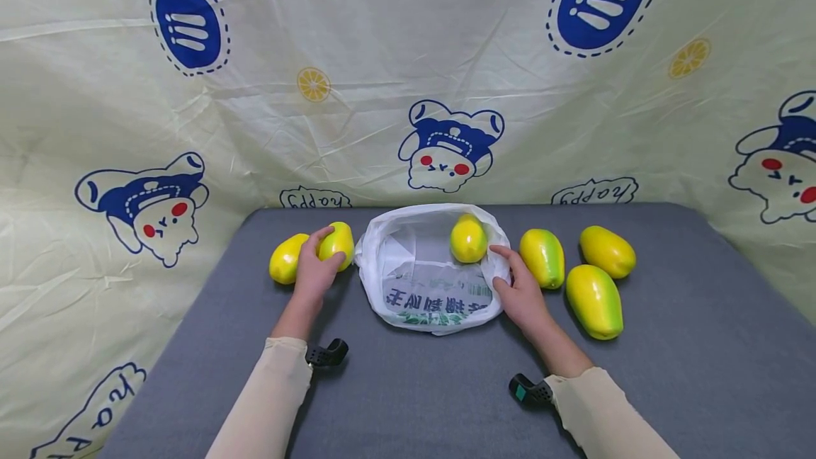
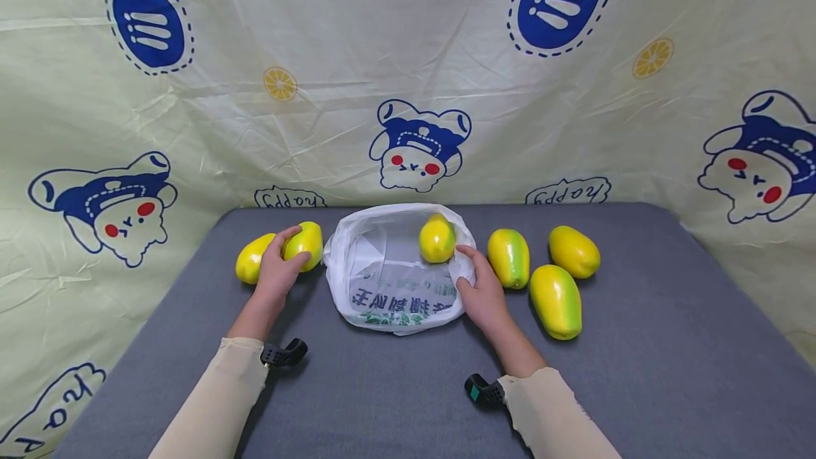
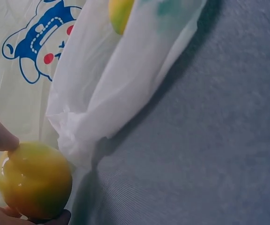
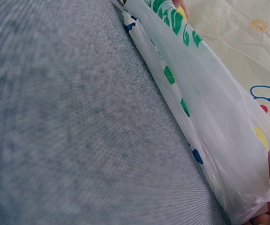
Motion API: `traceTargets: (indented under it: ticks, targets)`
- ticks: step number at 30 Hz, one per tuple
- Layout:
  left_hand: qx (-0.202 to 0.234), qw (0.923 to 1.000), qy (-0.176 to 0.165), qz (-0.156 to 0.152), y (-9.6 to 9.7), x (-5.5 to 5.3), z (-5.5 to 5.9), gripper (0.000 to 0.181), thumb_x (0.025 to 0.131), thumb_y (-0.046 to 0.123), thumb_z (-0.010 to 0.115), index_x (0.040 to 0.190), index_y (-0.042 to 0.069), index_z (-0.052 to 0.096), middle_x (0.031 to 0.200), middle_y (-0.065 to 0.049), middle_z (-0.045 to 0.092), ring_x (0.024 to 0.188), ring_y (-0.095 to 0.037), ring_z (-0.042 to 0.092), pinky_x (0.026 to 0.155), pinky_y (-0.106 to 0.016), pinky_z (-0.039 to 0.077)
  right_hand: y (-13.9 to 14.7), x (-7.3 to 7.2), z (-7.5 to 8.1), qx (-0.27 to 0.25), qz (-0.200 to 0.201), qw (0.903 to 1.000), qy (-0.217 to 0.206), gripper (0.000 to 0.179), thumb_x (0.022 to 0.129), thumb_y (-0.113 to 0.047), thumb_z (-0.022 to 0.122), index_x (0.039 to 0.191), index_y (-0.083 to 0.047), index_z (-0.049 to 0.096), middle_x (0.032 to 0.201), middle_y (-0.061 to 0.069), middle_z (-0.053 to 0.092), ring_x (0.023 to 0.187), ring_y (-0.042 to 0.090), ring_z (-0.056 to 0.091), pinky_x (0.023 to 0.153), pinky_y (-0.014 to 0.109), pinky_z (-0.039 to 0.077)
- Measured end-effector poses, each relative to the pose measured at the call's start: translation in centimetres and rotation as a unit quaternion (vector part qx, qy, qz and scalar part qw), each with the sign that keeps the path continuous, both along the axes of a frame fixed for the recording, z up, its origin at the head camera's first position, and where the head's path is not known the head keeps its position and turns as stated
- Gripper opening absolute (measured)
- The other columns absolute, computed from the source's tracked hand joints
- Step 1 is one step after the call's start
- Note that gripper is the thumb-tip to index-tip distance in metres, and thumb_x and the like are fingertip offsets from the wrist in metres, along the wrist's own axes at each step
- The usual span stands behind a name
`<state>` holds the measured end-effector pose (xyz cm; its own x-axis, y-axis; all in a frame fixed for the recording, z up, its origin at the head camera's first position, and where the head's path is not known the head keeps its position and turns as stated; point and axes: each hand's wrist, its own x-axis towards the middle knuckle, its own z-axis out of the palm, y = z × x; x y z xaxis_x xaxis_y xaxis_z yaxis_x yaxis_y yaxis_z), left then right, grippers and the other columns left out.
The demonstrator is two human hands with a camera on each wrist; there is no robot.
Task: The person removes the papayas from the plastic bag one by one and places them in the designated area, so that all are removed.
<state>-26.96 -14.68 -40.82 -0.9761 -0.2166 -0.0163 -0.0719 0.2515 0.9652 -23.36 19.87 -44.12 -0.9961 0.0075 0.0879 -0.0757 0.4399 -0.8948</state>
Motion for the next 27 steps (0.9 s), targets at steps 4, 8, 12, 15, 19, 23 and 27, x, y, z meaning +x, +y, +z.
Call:
traceTargets:
  ticks: [4, 8, 12, 15, 19, 23, 27]
  targets:
    - [-0.006, 1.0000, 0.000, -0.001, -0.14, 0.01, -0.39, 0.062, 0.088, 0.006, 0.061, 0.147, 0.017, 0.046, 0.159, -0.010, 0.032, 0.137, -0.031, 0.034, 0.115, -0.052, 0.036, 0.02, 0.03, 0.02, 0.002, -0.001, 1.0000, -0.001, 0.056, 0.098, -0.004, 0.045, 0.151, -0.017, 0.037, 0.162, 0.013, 0.031, 0.137, 0.034, 0.036, 0.121, 0.057, 0.025]
    - [-0.015, 0.9999, -0.004, -0.002, -0.20, 0.02, -0.63, 0.062, 0.088, 0.007, 0.061, 0.147, 0.017, 0.045, 0.159, -0.011, 0.031, 0.137, -0.031, 0.034, 0.116, -0.052, 0.035, -0.01, 0.09, 0.17, 0.003, -0.001, 1.0000, -0.004, 0.056, 0.098, -0.004, 0.045, 0.152, -0.017, 0.037, 0.163, 0.013, 0.030, 0.140, 0.034, 0.034, 0.122, 0.057, 0.024]
    - [-0.017, 0.9998, -0.007, -0.005, -0.27, -0.06, -0.81, 0.062, 0.089, 0.006, 0.060, 0.148, 0.017, 0.045, 0.159, -0.011, 0.031, 0.137, -0.031, 0.034, 0.116, -0.052, 0.035, -0.05, 0.11, 0.19, 0.004, -0.001, 1.0000, -0.004, 0.056, 0.098, -0.004, 0.045, 0.152, -0.016, 0.037, 0.163, 0.013, 0.029, 0.143, 0.034, 0.033, 0.122, 0.057, 0.023]
    - [-0.016, 0.9998, -0.008, -0.006, -0.27, -0.04, -0.80, 0.061, 0.089, 0.006, 0.059, 0.147, 0.017, 0.045, 0.159, -0.011, 0.031, 0.137, -0.031, 0.034, 0.115, -0.052, 0.035, -0.06, 0.12, 0.24, 0.003, -0.001, 1.0000, -0.005, 0.056, 0.098, -0.004, 0.045, 0.152, -0.016, 0.036, 0.163, 0.013, 0.029, 0.143, 0.033, 0.032, 0.122, 0.057, 0.023]
    - [-0.013, 0.9998, -0.016, -0.004, -0.31, 0.03, -0.67, 0.061, 0.090, 0.006, 0.058, 0.148, 0.017, 0.044, 0.159, -0.010, 0.030, 0.137, -0.031, 0.033, 0.116, -0.052, 0.035, -0.11, 0.19, 0.37, 0.005, -0.003, 0.9999, -0.009, 0.056, 0.098, -0.005, 0.045, 0.152, -0.017, 0.036, 0.163, 0.013, 0.029, 0.141, 0.034, 0.033, 0.122, 0.057, 0.023]
    - [-0.017, 0.9996, -0.023, -0.001, -0.26, 0.20, -0.48, 0.060, 0.091, 0.009, 0.058, 0.149, 0.018, 0.044, 0.160, -0.009, 0.030, 0.138, -0.030, 0.033, 0.117, -0.052, 0.034, -0.16, 0.25, 0.41, 0.006, -0.003, 0.9999, -0.012, 0.056, 0.098, -0.005, 0.045, 0.152, -0.017, 0.036, 0.163, 0.013, 0.029, 0.139, 0.034, 0.034, 0.122, 0.057, 0.024]
    - [-0.027, 0.9994, -0.021, 0.000, -0.11, 0.39, -0.17, 0.057, 0.094, 0.013, 0.059, 0.148, 0.018, 0.044, 0.159, -0.009, 0.030, 0.139, -0.030, 0.033, 0.118, -0.052, 0.033, -0.16, 0.25, 0.30, 0.005, -0.004, 0.9999, -0.010, 0.056, 0.098, -0.005, 0.045, 0.152, -0.017, 0.037, 0.163, 0.013, 0.029, 0.139, 0.034, 0.035, 0.122, 0.057, 0.025]
